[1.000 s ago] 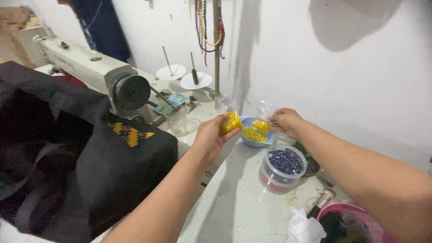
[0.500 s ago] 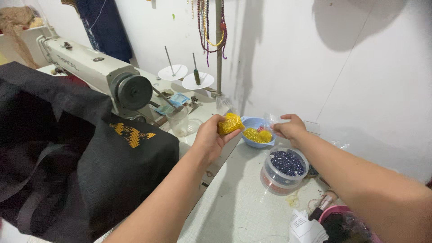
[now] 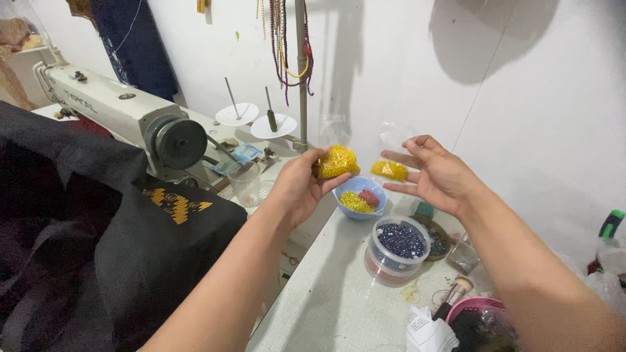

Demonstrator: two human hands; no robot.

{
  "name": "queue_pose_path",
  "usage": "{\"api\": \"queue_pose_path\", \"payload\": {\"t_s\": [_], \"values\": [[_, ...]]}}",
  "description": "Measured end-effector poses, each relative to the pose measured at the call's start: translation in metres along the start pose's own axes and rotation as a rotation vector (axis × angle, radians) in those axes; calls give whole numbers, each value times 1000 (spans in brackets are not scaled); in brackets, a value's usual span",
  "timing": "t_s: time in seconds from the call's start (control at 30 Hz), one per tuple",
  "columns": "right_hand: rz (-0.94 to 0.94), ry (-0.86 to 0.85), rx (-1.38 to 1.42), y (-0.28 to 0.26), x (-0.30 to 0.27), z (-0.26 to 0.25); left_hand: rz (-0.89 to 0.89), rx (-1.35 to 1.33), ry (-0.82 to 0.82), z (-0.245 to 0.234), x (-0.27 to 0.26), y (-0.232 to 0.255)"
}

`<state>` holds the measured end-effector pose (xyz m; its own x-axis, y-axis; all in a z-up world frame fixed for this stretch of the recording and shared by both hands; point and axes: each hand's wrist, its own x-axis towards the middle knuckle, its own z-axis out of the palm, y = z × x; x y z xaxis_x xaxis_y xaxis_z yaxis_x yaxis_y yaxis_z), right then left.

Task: The person handles small containers and plastic bags of beads on a worktable, closing a container lid and arranging items, then places the bead containers, plastic bags of beads, and a wallet into a black tote bag. They adjust the bag's contents, lift it by the handles, and hang it on a wall hook.

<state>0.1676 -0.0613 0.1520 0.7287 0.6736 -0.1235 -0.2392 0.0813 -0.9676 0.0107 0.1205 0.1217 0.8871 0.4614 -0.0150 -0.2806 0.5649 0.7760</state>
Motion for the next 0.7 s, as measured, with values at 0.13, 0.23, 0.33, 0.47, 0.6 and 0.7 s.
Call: {"api": "queue_pose_path", "payload": {"t_s": [0.13,0.23,0.33,0.47,0.6,0.7], "values": [[-29,-14,16,-30,-45,24,29,24,-41,20,-13,17],[-114,-148,45,-43,-64,25,22,72,-78,33,-24,28],[-185,-218,2,-53,-75,22,30,84,-77,47,-34,37],[-268,-250,-81,-63,-86,20,52,101,-133,60,-46,48],[-279,-260,-91,-71,-94,25,75,111,-174,70,-55,56],[-293,-263,-90,-75,-98,27,93,142,-170,75,-60,61]]}}
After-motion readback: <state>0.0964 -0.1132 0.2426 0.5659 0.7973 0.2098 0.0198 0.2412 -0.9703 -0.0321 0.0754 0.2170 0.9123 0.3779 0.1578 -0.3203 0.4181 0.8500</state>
